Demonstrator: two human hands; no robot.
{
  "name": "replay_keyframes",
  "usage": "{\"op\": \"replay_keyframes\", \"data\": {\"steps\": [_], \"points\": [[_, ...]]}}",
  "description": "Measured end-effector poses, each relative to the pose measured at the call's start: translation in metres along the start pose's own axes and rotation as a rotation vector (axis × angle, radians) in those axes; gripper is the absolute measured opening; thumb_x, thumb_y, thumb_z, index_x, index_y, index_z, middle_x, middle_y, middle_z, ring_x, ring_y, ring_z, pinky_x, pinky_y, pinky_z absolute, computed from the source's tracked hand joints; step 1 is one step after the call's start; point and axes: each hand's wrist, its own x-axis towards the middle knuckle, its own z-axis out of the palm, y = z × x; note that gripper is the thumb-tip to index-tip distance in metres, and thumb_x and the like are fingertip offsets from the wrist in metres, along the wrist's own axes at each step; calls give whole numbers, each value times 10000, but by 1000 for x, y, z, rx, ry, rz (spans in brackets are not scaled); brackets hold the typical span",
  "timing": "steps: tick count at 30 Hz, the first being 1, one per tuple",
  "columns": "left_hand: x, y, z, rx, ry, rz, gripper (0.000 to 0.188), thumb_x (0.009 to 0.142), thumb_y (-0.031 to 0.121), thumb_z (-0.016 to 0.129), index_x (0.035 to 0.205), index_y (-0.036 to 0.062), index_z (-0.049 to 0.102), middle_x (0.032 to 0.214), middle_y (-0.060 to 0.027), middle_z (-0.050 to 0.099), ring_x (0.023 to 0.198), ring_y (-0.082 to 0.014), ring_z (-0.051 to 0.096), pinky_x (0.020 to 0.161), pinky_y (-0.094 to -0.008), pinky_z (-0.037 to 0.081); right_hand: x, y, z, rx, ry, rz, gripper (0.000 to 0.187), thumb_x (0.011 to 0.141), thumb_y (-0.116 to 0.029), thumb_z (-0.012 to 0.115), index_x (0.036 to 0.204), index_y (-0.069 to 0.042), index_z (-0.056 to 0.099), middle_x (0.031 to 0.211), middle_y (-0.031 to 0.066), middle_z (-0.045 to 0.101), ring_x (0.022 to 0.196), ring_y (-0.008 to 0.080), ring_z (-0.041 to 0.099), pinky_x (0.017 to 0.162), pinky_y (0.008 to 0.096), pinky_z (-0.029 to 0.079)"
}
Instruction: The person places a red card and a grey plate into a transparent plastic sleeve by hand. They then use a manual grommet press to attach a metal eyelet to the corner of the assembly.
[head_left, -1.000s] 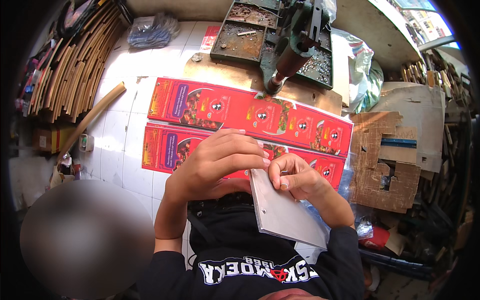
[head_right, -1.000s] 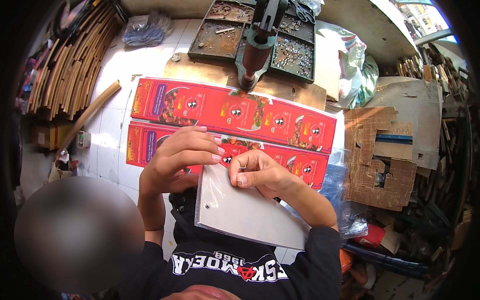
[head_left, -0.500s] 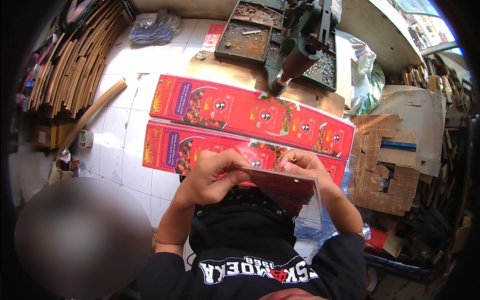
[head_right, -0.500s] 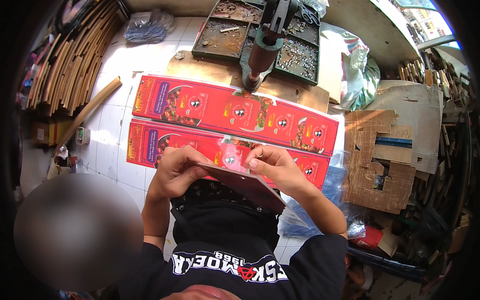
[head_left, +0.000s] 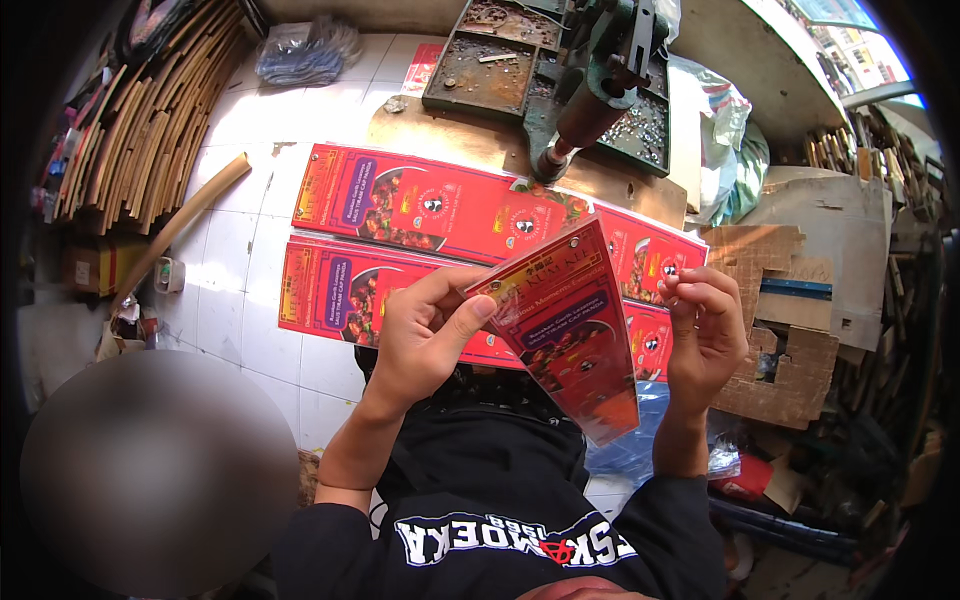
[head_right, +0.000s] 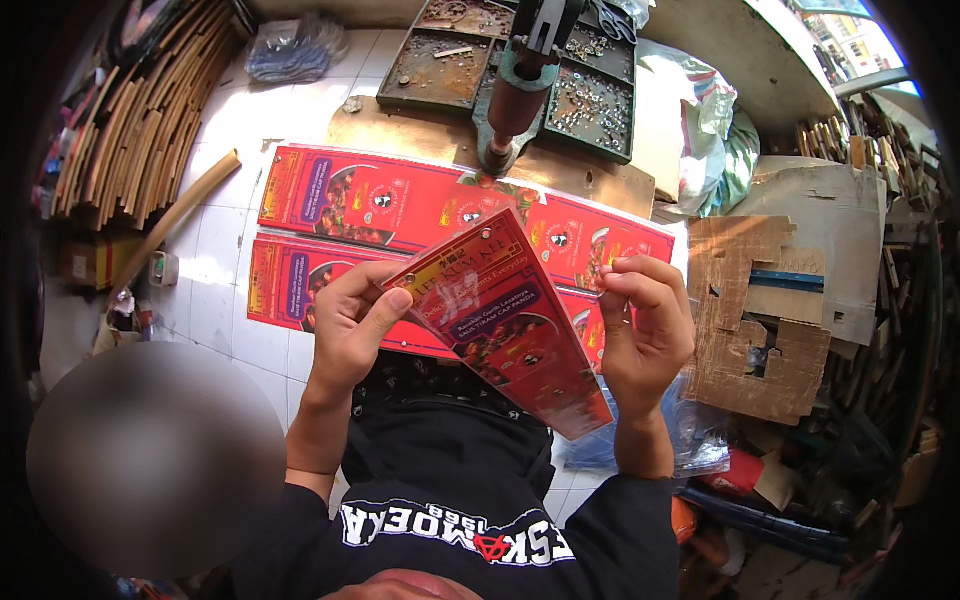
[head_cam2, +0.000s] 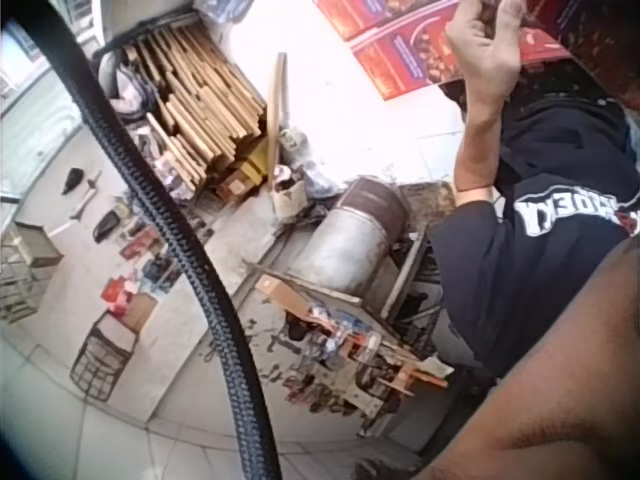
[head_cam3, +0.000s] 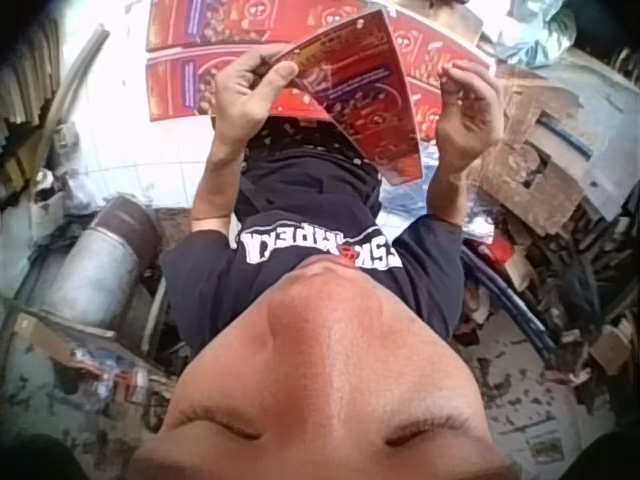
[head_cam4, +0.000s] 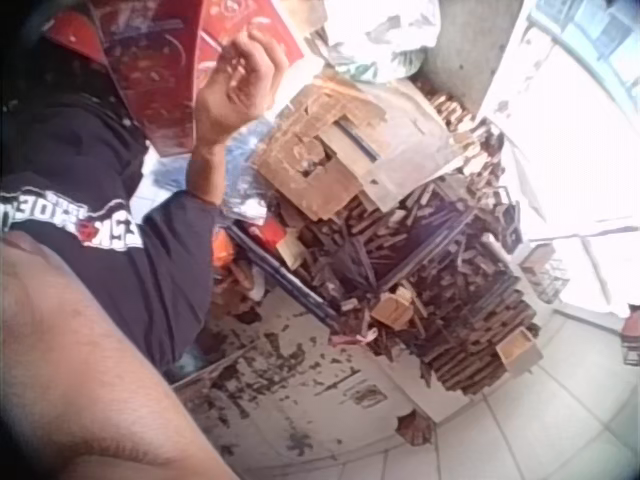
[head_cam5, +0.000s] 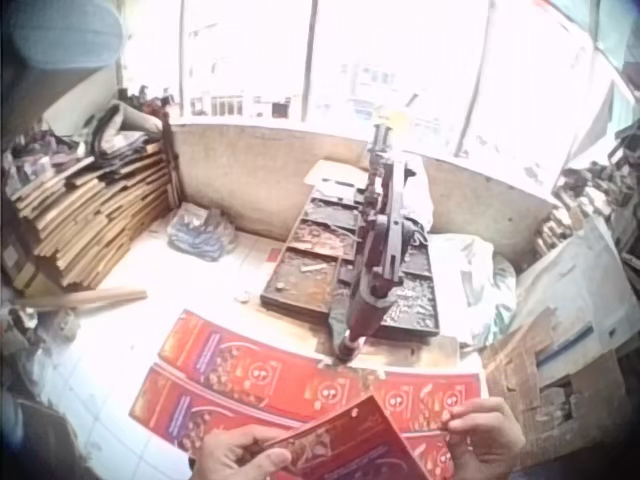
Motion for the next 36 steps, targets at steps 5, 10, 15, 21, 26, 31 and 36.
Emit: {"op": "replay_keyframes", "data": {"steps": [5,10,15,21,26,31,36], "points": [[-4,2,14,30,122,97,291,968,92,639,1202,-80,634,966,-124,730,885,-114,676,790,-242,537,3,-26,47,-180,-78,-264,227,761,85,750,956,-6,677,817,113,660,690,196,656,601,278,521],[-4,9,26,58,183,145,288,960,94,654,1187,-82,645,955,-123,734,856,-106,676,748,-226,536,2,-31,70,-164,-125,-301,238,740,49,765,953,-2,673,716,96,646,569,185,630,472,278,487],[-3,10,32,154,192,212,270,943,80,667,1155,-88,662,928,-138,738,820,-118,694,714,-228,552,8,-30,72,-192,-148,-346,243,738,36,773,957,-1,672,706,90,643,562,179,630,467,280,487],[0,9,36,188,212,245,252,923,52,671,1134,-87,671,913,-147,740,804,-133,710,705,-246,574,7,-30,75,-182,-146,-422,300,735,96,744,1013,11,671,808,119,659,632,206,662,524,305,532],[2,8,35,198,244,218,239,904,30,670,1109,-92,675,894,-138,733,784,-127,705,694,-248,581,5,-30,66,-171,-139,-400,345,751,127,727,1071,17,665,939,151,671,757,233,694,632,313,577],[3,4,36,150,289,243,204,901,21,659,1070,-91,675,891,-126,721,768,-115,690,686,-247,581,0,-21,68,-50,-95,-266,332,812,115,706,1125,21,648,995,179,681,811,226,714,683,299,600],[3,-2,34,164,308,283,183,923,33,637,1059,-85,664,881,-115,710,763,-110,678,687,-244,563,-9,-16,73,59,-54,-55,344,819,36,762,1144,20,651,844,136,707,714,165,709,640,272,584]]}}
